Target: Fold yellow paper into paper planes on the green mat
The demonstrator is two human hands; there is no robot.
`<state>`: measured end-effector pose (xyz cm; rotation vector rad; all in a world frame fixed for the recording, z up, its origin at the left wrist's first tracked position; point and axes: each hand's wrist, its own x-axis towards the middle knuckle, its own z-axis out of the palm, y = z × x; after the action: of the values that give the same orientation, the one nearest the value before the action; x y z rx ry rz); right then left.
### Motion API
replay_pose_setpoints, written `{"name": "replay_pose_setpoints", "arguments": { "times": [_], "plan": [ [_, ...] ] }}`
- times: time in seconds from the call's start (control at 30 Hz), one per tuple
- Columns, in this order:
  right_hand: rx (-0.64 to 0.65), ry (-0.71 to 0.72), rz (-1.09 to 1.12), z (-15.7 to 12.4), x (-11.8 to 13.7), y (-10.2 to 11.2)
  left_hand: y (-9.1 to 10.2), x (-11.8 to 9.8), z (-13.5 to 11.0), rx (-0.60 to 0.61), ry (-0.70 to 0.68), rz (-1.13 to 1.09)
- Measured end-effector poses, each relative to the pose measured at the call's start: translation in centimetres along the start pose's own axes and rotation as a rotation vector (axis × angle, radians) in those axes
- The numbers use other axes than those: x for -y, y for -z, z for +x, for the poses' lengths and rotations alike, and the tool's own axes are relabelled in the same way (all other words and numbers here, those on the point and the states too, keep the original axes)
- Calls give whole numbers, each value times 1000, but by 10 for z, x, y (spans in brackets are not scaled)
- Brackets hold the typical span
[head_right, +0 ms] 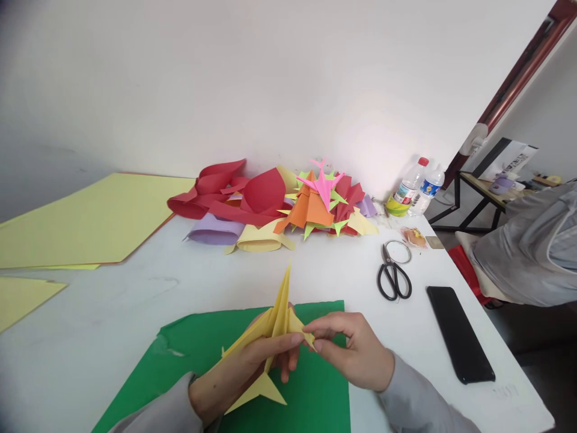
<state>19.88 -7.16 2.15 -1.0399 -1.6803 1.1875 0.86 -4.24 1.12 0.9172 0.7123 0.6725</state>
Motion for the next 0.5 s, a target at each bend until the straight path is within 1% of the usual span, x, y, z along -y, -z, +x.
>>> {"name": "replay_pose_setpoints", "arguments": {
  "times": [0.1,0.23,0.4,0.5],
  "plan": [
    [-17,-13,-20,0,-1,0,-1,-1,0,-15,11,-10],
    [-37,-77,-16,1,2,0,1,1,1,-31,11,-16],
    [-21,-165,-25,3,5,1,2,-1,0,-23,-17,38],
    [-21,-181,-47,4,4,1,4,0,1,-30,-35,81]
  ]
}}
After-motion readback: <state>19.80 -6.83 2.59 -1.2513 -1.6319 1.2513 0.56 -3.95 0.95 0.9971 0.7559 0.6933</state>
